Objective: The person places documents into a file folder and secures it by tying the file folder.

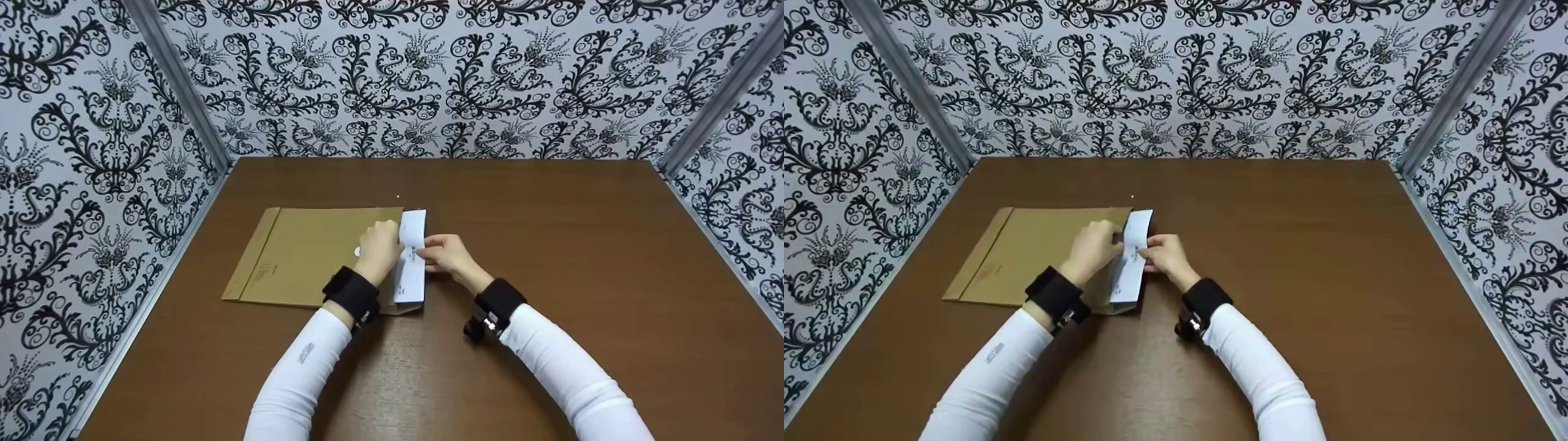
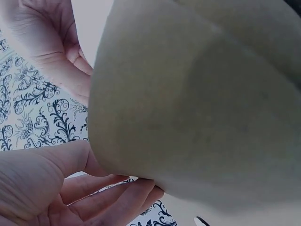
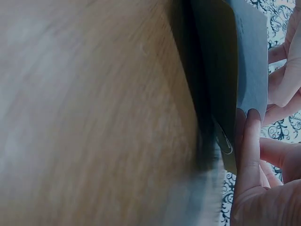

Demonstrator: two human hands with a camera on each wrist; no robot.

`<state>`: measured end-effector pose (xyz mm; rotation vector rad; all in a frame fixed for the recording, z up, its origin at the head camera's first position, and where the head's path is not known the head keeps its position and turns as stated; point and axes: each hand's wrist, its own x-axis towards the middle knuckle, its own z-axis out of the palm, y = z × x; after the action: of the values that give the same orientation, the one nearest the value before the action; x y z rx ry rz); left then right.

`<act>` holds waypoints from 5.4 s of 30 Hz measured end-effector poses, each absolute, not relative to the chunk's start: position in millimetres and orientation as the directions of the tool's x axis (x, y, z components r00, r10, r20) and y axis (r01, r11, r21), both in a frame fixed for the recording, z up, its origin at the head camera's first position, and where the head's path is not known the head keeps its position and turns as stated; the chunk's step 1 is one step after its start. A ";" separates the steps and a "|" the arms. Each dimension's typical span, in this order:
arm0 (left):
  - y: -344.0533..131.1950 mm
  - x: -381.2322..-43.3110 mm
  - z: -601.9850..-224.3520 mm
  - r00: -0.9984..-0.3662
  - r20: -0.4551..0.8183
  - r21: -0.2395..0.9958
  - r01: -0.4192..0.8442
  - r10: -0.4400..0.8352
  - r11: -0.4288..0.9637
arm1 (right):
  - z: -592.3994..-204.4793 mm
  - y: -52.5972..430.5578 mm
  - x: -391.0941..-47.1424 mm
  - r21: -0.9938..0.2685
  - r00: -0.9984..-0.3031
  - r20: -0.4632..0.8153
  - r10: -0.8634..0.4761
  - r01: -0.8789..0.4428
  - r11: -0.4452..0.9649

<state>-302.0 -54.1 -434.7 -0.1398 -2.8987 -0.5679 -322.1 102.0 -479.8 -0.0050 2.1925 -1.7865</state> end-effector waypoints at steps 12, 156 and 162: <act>-55.4 -302.3 -433.9 -0.976 0.211 0.373 0.137 0.060 0.918 | -482.0 85.7 -320.1 -0.967 -0.952 -0.243 -0.188 0.223 0.123; -64.7 -299.5 -428.3 -0.968 0.238 0.418 0.171 0.074 0.892 | -491.5 49.9 -310.0 -0.952 -0.936 -0.256 -0.242 0.202 0.229; -65.8 -300.7 -429.3 -0.971 0.229 0.422 0.164 0.070 0.892 | -492.8 52.0 -309.3 -0.955 -0.939 -0.244 -0.244 0.189 0.229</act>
<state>-300.7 -65.8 -429.3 -0.1782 -2.8513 -0.6620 -309.3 52.0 -492.8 -0.0508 2.1665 -1.7599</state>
